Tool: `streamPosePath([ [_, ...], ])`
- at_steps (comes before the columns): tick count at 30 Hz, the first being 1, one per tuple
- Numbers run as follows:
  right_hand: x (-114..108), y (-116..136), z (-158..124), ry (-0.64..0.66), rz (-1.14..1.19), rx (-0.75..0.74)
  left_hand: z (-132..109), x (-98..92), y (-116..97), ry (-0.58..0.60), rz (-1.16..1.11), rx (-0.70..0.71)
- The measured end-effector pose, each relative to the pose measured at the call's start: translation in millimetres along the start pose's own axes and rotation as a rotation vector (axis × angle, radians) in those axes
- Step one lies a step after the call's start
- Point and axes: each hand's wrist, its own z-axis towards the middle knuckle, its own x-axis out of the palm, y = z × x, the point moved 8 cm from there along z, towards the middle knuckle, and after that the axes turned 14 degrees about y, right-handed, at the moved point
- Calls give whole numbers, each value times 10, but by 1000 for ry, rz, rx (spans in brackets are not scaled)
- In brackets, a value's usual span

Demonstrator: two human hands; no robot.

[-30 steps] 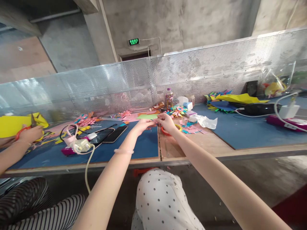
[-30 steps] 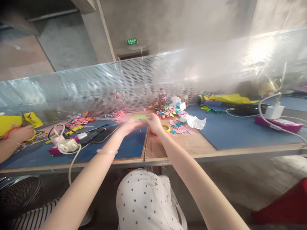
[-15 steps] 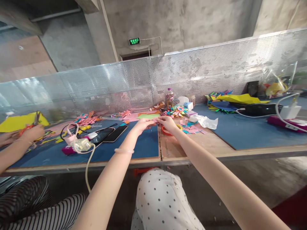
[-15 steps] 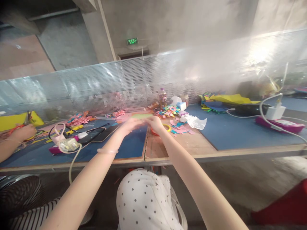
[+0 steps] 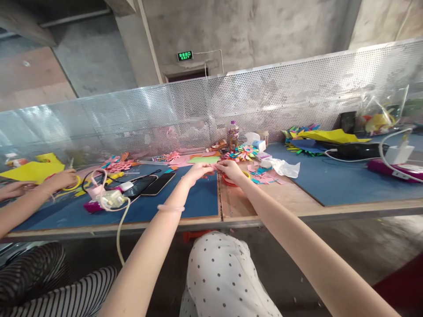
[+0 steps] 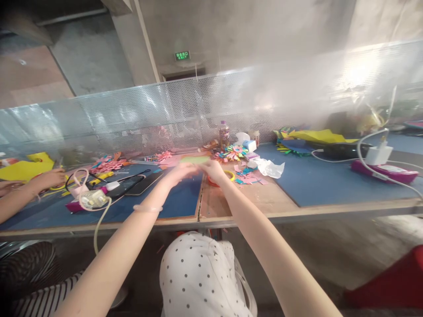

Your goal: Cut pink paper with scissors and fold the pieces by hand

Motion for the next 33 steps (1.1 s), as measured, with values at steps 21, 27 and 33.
streamPosePath([
  [21,-30,75,-32,4,7,-6,66,-30,33,37,-22,87],
  [27,-63,99,-54,-30,-24,6,79,-17,52,51,15,66],
  [33,-79,97,-50,-4,-86,12,74,2,12,73,98,71],
])
